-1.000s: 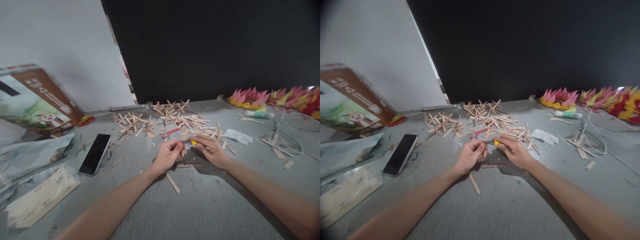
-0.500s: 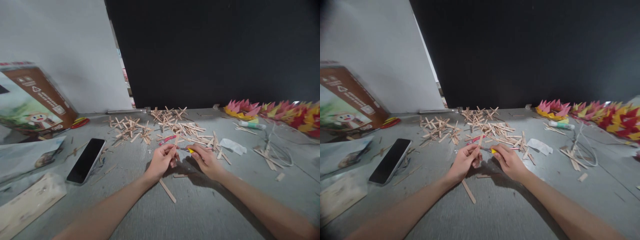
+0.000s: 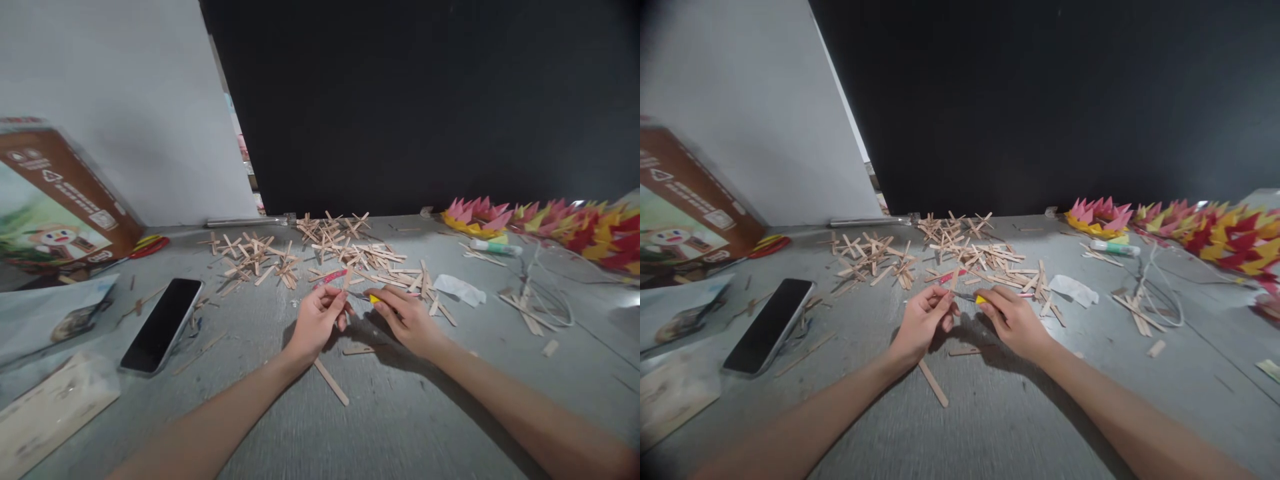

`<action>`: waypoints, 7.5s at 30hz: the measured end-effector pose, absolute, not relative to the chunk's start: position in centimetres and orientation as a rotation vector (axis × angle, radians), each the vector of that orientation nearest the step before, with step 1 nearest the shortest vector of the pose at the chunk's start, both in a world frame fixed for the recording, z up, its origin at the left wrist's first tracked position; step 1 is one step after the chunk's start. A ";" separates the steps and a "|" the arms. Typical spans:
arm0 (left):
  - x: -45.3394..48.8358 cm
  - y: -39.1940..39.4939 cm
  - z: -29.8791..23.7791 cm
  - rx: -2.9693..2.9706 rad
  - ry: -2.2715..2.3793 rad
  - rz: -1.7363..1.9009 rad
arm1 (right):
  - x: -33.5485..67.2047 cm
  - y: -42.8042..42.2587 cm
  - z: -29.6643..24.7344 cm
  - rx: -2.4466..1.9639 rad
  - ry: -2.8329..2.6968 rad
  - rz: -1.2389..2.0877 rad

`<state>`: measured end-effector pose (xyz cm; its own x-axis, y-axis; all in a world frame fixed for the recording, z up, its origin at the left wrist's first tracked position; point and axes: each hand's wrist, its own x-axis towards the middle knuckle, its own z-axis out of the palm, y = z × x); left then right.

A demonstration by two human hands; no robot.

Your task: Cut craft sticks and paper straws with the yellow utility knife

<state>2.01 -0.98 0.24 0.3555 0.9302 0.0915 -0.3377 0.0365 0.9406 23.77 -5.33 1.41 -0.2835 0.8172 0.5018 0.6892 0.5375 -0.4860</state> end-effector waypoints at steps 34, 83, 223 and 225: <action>2.0 -1.2 0.8 1.176 0.802 1.187 | 23.6 -5.2 1.5 -1.279 -2.014 0.170; 1.7 -1.4 0.9 1.294 0.929 1.154 | 23.4 -5.7 1.0 -1.339 -2.068 -0.001; 1.2 -2.1 2.0 1.465 0.700 0.815 | 24.0 -5.1 1.5 -0.980 -2.015 0.227; 1.2 -2.1 2.0 1.444 0.705 0.823 | 24.0 -5.1 1.6 -0.978 -2.013 0.228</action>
